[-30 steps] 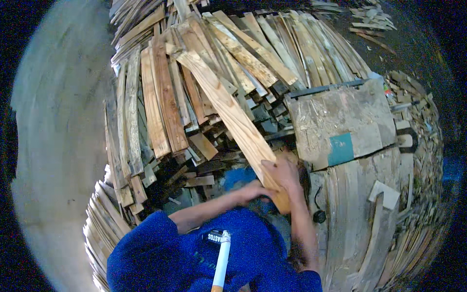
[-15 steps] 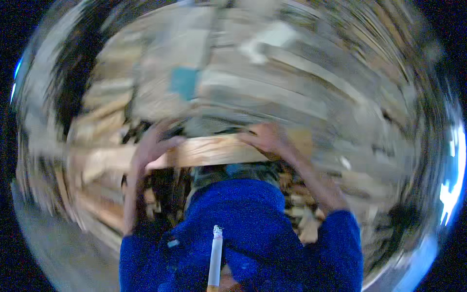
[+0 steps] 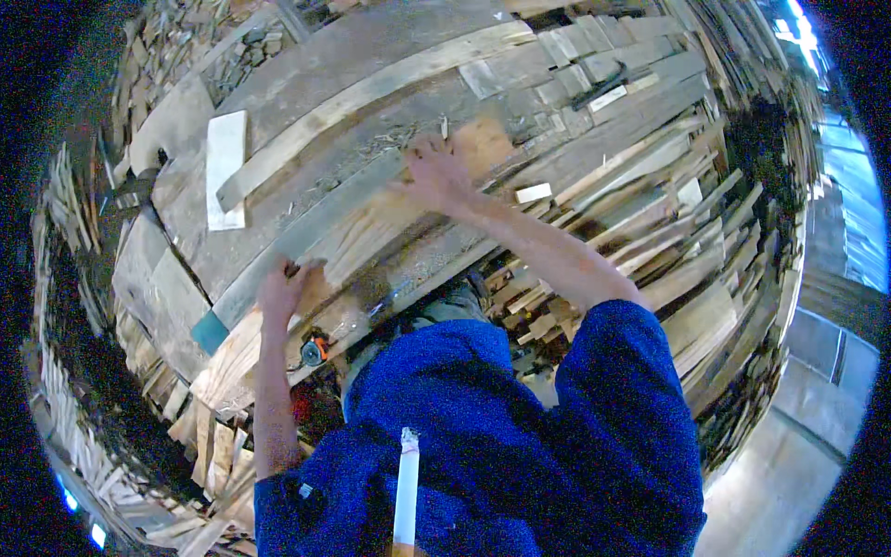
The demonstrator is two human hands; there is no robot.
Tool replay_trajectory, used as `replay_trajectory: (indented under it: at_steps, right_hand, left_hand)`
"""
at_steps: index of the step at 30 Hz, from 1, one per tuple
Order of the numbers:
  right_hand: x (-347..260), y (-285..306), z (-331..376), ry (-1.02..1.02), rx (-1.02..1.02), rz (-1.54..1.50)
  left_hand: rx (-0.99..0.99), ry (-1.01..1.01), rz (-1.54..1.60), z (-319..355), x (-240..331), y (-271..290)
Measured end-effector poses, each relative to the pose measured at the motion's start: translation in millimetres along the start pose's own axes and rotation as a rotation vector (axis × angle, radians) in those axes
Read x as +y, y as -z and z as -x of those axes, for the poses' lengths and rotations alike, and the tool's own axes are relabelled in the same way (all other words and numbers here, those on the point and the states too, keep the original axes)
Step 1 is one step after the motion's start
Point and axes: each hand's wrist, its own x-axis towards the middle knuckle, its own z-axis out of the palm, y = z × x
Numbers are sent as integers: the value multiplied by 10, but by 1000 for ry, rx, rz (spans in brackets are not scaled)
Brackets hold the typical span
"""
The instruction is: Picking up individual wood planks from a stack and placing them onto a processing table or workbench.
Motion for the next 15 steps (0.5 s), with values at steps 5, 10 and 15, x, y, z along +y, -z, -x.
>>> replay_trajectory:
  at_steps: [5, 10, 15]
  right_hand:
    - [542, -39, -112, -237, -48, 25]
    - [831, -118, -123, -226, -72, 45]
    - [892, -170, -162, -222, -69, 52]
  left_hand:
    - [-45, -58, 51, -492, 535, -194]
    - [-56, -77, 86, -696, 768, -333]
    - [41, -139, 71, -764, 784, -458]
